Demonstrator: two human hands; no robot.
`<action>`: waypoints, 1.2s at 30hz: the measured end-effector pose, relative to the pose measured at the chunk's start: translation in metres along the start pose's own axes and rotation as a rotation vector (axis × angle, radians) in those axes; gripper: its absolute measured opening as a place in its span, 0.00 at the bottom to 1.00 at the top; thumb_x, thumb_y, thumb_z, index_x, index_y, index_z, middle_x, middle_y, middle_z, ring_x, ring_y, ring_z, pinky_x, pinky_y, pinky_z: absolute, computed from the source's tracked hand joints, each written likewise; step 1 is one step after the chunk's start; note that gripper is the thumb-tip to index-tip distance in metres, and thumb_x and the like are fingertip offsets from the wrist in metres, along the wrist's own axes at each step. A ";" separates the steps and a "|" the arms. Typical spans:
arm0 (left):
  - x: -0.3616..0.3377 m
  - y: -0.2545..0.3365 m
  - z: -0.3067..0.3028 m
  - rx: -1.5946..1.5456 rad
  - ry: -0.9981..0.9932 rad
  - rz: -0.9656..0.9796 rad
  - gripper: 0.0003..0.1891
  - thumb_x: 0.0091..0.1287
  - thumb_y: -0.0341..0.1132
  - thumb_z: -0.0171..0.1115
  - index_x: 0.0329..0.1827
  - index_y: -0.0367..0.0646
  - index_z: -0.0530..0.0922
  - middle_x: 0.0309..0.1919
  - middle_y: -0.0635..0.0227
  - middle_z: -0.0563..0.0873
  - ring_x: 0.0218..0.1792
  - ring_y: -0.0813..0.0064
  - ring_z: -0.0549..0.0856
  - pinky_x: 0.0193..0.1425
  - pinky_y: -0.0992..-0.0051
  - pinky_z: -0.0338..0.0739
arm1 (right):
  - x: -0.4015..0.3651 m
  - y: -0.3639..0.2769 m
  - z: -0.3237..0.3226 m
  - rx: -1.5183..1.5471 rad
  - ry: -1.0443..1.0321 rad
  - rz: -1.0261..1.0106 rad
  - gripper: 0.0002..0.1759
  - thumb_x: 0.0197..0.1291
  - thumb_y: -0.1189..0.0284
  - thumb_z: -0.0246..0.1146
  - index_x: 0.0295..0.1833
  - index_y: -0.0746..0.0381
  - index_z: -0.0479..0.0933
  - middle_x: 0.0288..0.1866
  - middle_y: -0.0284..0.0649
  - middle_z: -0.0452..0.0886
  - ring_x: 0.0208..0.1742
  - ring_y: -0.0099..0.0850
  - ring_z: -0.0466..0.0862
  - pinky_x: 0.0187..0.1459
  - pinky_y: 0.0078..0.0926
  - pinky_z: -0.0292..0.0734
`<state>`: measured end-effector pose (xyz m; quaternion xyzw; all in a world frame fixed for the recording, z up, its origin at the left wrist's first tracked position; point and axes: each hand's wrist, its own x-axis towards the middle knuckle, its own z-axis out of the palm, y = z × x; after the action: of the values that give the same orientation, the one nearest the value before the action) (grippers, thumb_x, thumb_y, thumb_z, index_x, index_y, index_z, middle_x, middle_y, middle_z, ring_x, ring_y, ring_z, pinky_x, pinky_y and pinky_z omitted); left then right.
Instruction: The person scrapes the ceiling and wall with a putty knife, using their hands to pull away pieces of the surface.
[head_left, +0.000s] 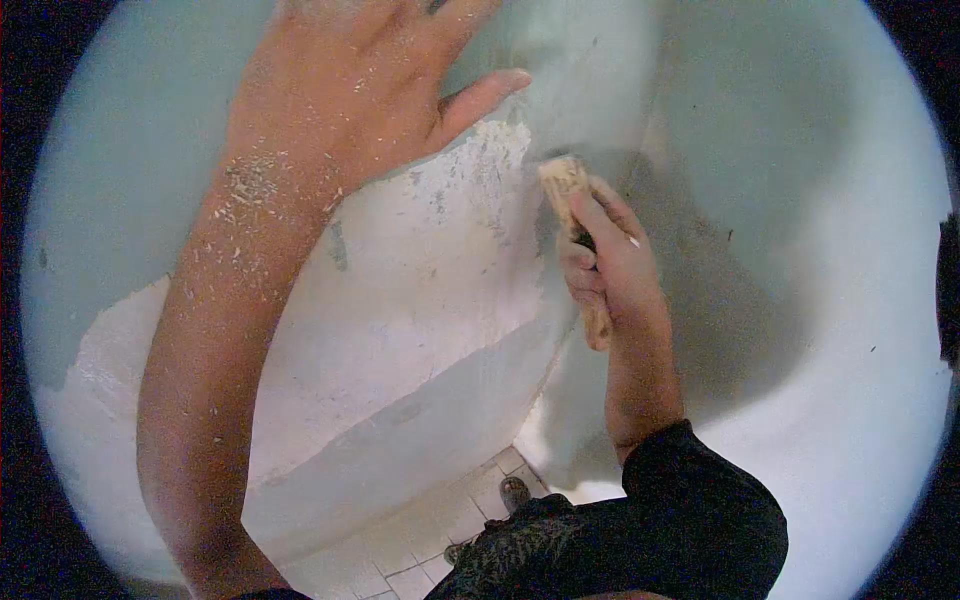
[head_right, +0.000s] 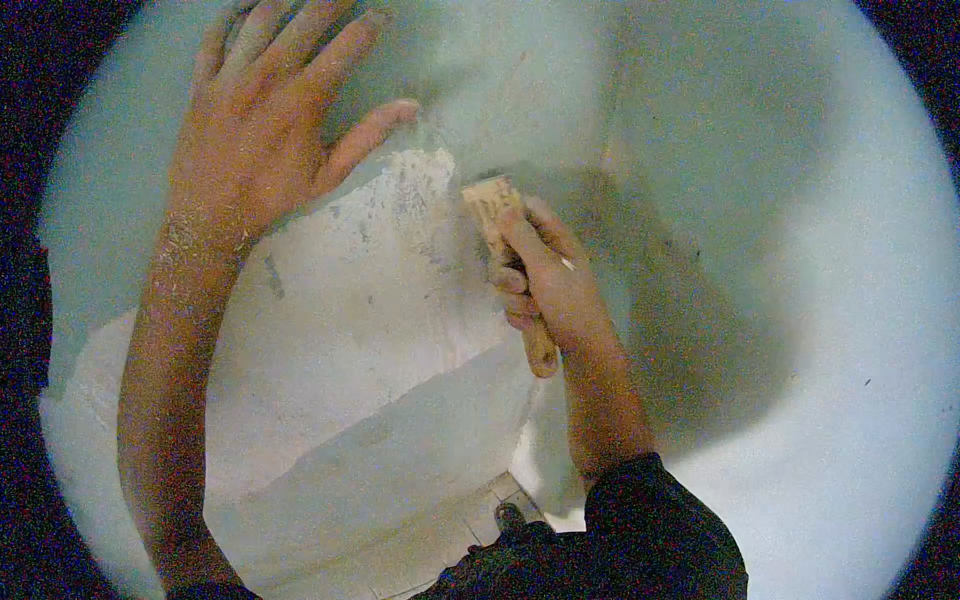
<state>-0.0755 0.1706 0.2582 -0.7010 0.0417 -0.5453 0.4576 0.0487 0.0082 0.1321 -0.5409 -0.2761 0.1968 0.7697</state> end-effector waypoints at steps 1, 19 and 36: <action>-0.002 -0.002 -0.004 -0.007 -0.033 0.042 0.27 0.64 0.57 0.55 0.47 0.39 0.74 0.53 0.54 0.74 0.60 0.57 0.69 0.66 0.50 0.59 | 0.001 -0.001 0.002 -0.003 -0.007 -0.002 0.07 0.66 0.61 0.55 0.40 0.52 0.71 0.14 0.25 0.62 0.10 0.13 0.57 0.10 0.13 0.48; -0.003 0.013 0.008 0.087 0.022 -0.044 0.28 0.63 0.57 0.56 0.48 0.38 0.74 0.55 0.54 0.73 0.62 0.57 0.68 0.68 0.51 0.58 | 0.006 -0.015 0.005 -0.072 -0.098 0.078 0.10 0.66 0.60 0.55 0.46 0.53 0.71 0.16 0.24 0.62 0.10 0.12 0.55 0.10 0.13 0.48; -0.003 0.004 0.005 -0.051 0.045 0.014 0.28 0.62 0.57 0.56 0.49 0.37 0.75 0.55 0.54 0.74 0.61 0.57 0.69 0.67 0.53 0.59 | 0.009 -0.017 -0.004 -0.109 -0.042 0.067 0.08 0.65 0.61 0.57 0.40 0.54 0.71 0.15 0.25 0.62 0.10 0.13 0.56 0.11 0.13 0.49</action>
<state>-0.0706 0.1733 0.2535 -0.6997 0.0706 -0.5566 0.4423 0.0582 0.0048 0.1486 -0.5867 -0.2843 0.2183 0.7261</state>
